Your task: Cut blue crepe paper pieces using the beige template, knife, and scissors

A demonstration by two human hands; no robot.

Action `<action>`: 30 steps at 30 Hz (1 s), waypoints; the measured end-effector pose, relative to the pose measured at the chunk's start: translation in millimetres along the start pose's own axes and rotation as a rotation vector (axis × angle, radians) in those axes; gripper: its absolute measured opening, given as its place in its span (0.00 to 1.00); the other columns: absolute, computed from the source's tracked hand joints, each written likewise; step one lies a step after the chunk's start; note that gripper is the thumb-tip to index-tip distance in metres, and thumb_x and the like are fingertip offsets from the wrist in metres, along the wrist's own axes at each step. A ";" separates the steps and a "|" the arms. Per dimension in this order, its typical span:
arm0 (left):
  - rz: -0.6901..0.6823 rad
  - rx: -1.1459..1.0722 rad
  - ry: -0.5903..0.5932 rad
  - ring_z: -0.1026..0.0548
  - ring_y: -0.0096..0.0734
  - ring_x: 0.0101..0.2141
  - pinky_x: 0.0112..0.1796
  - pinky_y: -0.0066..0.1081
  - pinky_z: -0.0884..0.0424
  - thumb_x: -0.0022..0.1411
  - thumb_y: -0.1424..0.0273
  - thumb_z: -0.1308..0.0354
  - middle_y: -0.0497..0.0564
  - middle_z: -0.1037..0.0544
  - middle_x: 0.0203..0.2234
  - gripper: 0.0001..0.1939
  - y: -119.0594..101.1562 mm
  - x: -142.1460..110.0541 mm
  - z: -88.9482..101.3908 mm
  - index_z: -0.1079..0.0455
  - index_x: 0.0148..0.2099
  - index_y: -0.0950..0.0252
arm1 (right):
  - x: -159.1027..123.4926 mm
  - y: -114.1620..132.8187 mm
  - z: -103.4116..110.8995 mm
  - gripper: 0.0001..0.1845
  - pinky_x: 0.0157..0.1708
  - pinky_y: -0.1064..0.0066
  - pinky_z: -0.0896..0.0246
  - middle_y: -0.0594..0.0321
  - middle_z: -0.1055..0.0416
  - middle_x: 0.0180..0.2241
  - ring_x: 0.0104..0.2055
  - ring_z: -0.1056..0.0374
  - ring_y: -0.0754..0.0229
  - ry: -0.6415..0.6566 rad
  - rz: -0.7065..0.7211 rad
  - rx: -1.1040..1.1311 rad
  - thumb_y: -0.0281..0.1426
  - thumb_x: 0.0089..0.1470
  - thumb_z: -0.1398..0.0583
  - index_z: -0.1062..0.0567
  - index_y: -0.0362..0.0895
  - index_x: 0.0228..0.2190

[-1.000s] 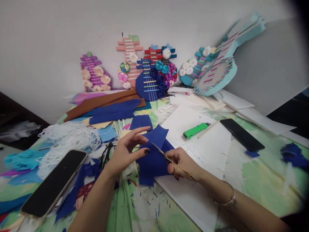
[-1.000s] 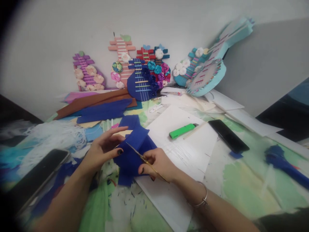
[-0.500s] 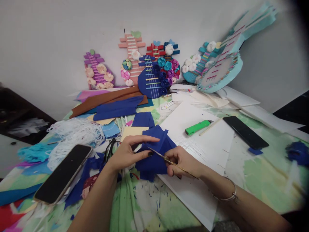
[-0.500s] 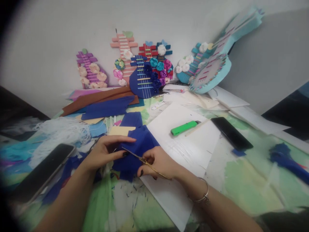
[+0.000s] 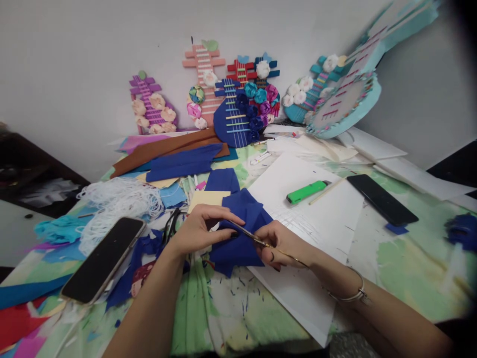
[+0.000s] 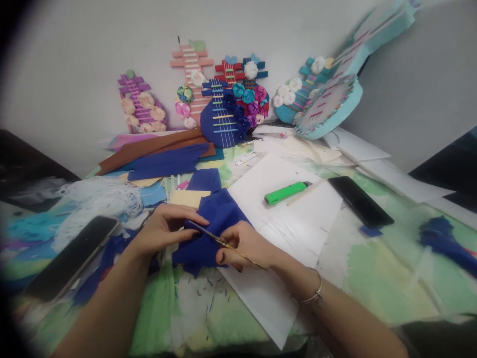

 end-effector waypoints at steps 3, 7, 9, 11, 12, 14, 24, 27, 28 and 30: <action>0.001 -0.003 -0.006 0.26 0.33 0.26 0.27 0.28 0.29 0.51 0.72 0.34 0.55 0.21 0.25 0.07 -1.3 1.0 -0.7 0.18 0.36 0.63 | 0.5 -1.6 0.4 0.32 0.12 0.78 0.52 0.70 0.38 0.12 0.12 0.46 0.72 0.007 0.018 -0.008 0.57 0.38 0.34 0.32 0.40 0.21; 0.006 -0.020 -0.007 0.25 0.33 0.26 0.29 0.28 0.28 0.51 0.73 0.34 0.55 0.21 0.26 0.07 -1.6 1.6 -1.6 0.18 0.35 0.63 | 0.5 -5.1 2.0 0.33 0.12 0.78 0.52 0.70 0.38 0.11 0.12 0.45 0.71 0.002 0.006 -0.026 0.58 0.37 0.35 0.32 0.40 0.21; 0.006 -0.025 -0.013 0.25 0.33 0.27 0.30 0.28 0.28 0.51 0.74 0.34 0.56 0.20 0.26 0.07 -1.3 1.6 -1.7 0.18 0.35 0.63 | 0.2 -6.6 2.6 0.33 0.11 0.78 0.52 0.70 0.38 0.11 0.12 0.45 0.71 0.000 0.001 -0.029 0.59 0.37 0.35 0.32 0.40 0.22; 0.007 -0.025 -0.015 0.25 0.34 0.27 0.30 0.29 0.28 0.51 0.73 0.34 0.56 0.20 0.26 0.07 -1.0 1.6 -1.8 0.18 0.34 0.63 | 0.1 -7.3 2.9 0.33 0.11 0.79 0.53 0.70 0.37 0.11 0.12 0.45 0.71 -0.006 -0.006 -0.036 0.59 0.37 0.35 0.31 0.40 0.22; 0.011 -0.026 -0.014 0.25 0.34 0.27 0.29 0.29 0.28 0.51 0.73 0.34 0.56 0.20 0.26 0.07 -0.9 1.7 -1.9 0.18 0.34 0.63 | 0.1 -7.2 2.9 0.33 0.11 0.79 0.53 0.70 0.37 0.11 0.12 0.45 0.71 -0.011 -0.012 -0.038 0.59 0.37 0.35 0.31 0.40 0.22; 0.020 -0.032 -0.011 0.25 0.34 0.26 0.29 0.29 0.28 0.50 0.73 0.34 0.56 0.21 0.25 0.06 -1.1 2.0 -2.1 0.18 0.34 0.63 | 0.4 -6.2 2.7 0.33 0.11 0.79 0.53 0.70 0.38 0.11 0.12 0.46 0.71 -0.022 -0.019 -0.042 0.59 0.37 0.35 0.31 0.40 0.21; 0.003 -0.048 0.004 0.24 0.33 0.27 0.30 0.28 0.28 0.51 0.74 0.35 0.55 0.20 0.26 0.05 -1.4 1.6 -2.0 0.19 0.33 0.63 | 1.9 -1.4 0.0 0.26 0.10 0.80 0.53 0.72 0.38 0.12 0.12 0.44 0.72 -0.057 -0.046 0.029 0.46 0.33 0.28 0.30 0.40 0.21; 0.006 -0.046 0.013 0.23 0.34 0.28 0.31 0.30 0.28 0.52 0.74 0.35 0.55 0.20 0.26 0.05 -1.5 1.8 -2.1 0.19 0.33 0.63 | 2.6 -1.2 -0.5 0.23 0.10 0.80 0.53 0.72 0.38 0.11 0.12 0.44 0.72 -0.078 -0.075 0.026 0.43 0.34 0.28 0.30 0.40 0.20; 0.008 -0.047 0.014 0.23 0.34 0.28 0.31 0.30 0.28 0.52 0.74 0.35 0.55 0.20 0.26 0.05 -1.6 1.8 -2.1 0.19 0.32 0.63 | 2.8 -1.0 -0.8 0.21 0.10 0.81 0.53 0.72 0.38 0.11 0.11 0.45 0.72 -0.083 -0.090 0.025 0.41 0.35 0.28 0.30 0.40 0.20; 0.009 -0.055 0.018 0.24 0.34 0.28 0.31 0.29 0.28 0.52 0.74 0.35 0.55 0.20 0.26 0.04 -1.6 1.8 -2.1 0.19 0.32 0.63 | 3.1 -0.1 -1.5 0.17 0.10 0.81 0.52 0.73 0.39 0.09 0.11 0.45 0.72 -0.089 -0.117 0.022 0.37 0.36 0.29 0.30 0.40 0.19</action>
Point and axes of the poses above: each hand's wrist, its own x-axis towards the middle knuckle, its own z-axis out of the back of the hand, y = z × x, the point moved 2 cm from there along x, towards the middle knuckle
